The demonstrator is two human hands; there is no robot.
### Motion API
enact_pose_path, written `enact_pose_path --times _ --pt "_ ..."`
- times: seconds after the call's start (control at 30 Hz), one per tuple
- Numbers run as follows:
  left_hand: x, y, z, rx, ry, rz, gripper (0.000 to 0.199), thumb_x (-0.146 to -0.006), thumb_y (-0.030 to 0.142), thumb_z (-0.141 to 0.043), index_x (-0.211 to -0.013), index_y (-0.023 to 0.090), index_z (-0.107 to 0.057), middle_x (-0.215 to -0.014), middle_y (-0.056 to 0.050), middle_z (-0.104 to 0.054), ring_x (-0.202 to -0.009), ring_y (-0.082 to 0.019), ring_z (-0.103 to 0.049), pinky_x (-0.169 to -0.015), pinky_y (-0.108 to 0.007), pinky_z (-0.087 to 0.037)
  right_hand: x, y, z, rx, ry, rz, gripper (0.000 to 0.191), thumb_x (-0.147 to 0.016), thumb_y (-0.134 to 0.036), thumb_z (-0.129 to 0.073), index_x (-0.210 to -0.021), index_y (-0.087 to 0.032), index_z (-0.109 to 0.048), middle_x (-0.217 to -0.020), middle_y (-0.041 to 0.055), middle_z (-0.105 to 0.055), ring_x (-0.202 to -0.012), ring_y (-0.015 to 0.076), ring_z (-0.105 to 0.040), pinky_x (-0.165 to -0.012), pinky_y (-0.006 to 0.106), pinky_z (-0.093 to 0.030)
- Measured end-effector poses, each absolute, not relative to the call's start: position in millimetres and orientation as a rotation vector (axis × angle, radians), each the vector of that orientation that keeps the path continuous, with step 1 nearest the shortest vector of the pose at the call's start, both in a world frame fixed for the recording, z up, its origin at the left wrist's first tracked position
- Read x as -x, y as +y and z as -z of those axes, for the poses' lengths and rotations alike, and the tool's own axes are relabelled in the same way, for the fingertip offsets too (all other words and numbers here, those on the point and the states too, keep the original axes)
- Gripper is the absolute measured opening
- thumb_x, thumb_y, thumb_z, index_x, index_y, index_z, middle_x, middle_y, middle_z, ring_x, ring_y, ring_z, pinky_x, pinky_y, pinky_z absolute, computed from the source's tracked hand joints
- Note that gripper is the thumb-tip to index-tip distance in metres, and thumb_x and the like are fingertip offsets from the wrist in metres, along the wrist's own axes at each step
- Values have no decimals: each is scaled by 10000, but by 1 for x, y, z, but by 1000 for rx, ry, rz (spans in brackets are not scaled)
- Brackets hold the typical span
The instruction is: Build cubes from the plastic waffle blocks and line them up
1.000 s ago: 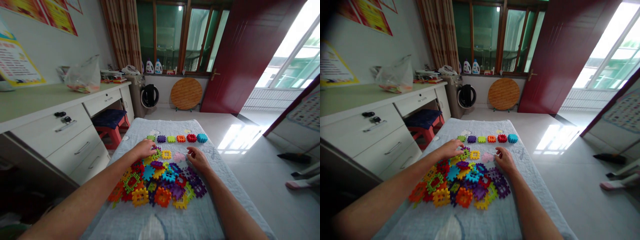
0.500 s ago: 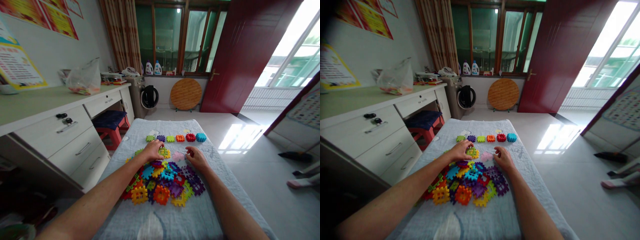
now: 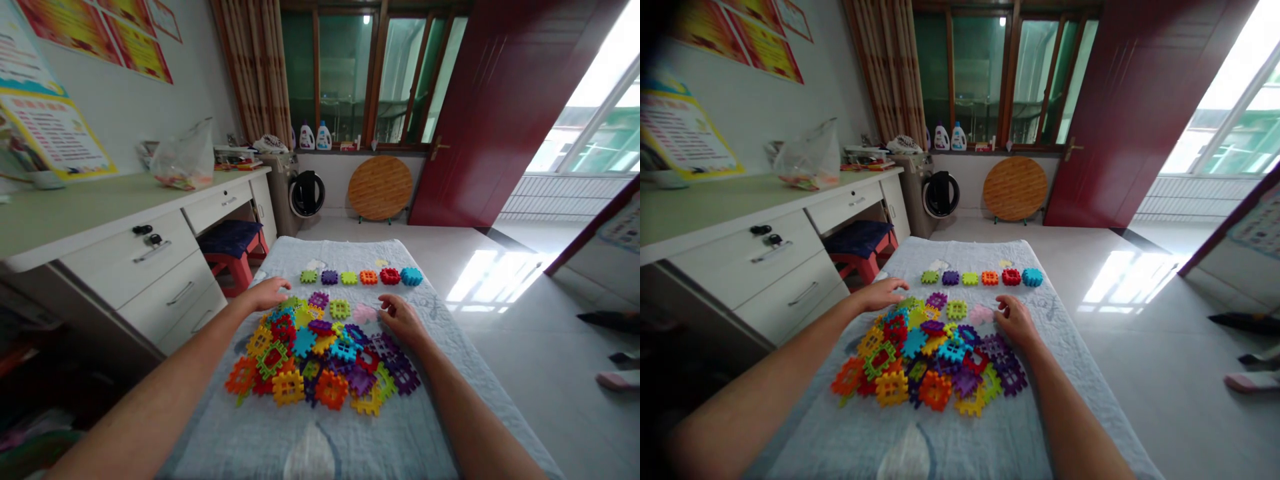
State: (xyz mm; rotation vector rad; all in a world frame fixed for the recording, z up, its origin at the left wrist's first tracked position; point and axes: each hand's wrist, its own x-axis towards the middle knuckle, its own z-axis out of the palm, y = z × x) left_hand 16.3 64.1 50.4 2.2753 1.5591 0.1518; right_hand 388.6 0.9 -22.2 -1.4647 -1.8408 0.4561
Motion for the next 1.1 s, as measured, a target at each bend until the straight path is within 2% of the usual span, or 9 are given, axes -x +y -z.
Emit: enact_pose_path --times 0.17,0.3,0.4,0.53,0.63,0.77,0.97,1.1 --pt "-9 62 -35 -2173 1499 -116 483 -618 345 -573 -1057 150 -626 -1078 -74 -681 -942 -224 -631 -826 -285 -483 -388 1 22 1486 -1838 -479 336 -699 -223 -511 -1013 -143 -600 -811 24 -591 -591 100 -495 -596 250 -426" --pt "-16 63 -35 -2132 1453 -167 536 -568 379 -626 -1051 146 -631 -1060 -75 -683 -916 -230 -633 -792 -280 -487 -388 0 22 1479 -1835 -471 328 -698 -221 -512 -1007 -154 -602 -807 20 -591 -593 100 -489 -594 247 -422" --pt "-19 65 -39 -2129 1446 -235 520 -535 367 -658 -1006 147 -650 -963 -67 -687 -878 -232 -620 -777 -286 -478 -389 0 24 1480 -1835 -469 331 -702 -224 -510 -1011 -150 -601 -808 22 -590 -593 101 -490 -594 250 -422" --pt "-19 66 -44 -2120 1448 -352 375 -617 335 -579 -937 159 -667 -834 -36 -659 -776 -191 -596 -724 -279 -470 -389 1 24 1483 -1838 -467 337 -706 -223 -510 -1021 -145 -598 -818 25 -592 -593 100 -491 -597 251 -423" --pt "-26 66 -49 -2034 1462 -516 377 -688 341 -510 -981 145 -643 -830 -33 -637 -704 -155 -572 -652 -262 -465 -389 1 24 1489 -1833 -469 335 -699 -210 -517 -1017 -153 -604 -820 21 -599 -605 100 -501 -608 248 -426" --pt "-64 64 -52 -1905 1333 -745 374 -692 324 -540 -998 127 -626 -814 -26 -627 -655 -126 -554 -602 -237 -455 -389 1 23 1490 -1820 -471 333 -688 -196 -526 -1008 -161 -611 -816 18 -605 -608 98 -502 -608 244 -422" --pt "-136 61 -41 -2186 1206 -461 339 -704 180 -511 -1016 143 -641 -713 3 -621 -608 -114 -561 -597 -220 -447 -390 2 25 1472 -1837 -483 320 -701 -191 -517 -1009 -153 -595 -819 17 -587 -579 86 -480 -578 232 -410" --pt "-148 62 -35 -2294 1271 -371 294 -678 126 -523 -928 133 -678 -816 -43 -661 -763 -167 -609 -718 -263 -466 -390 2 26 1477 -1836 -481 323 -702 -182 -519 -1017 -161 -588 -831 14 -586 -593 87 -488 -591 230 -416"
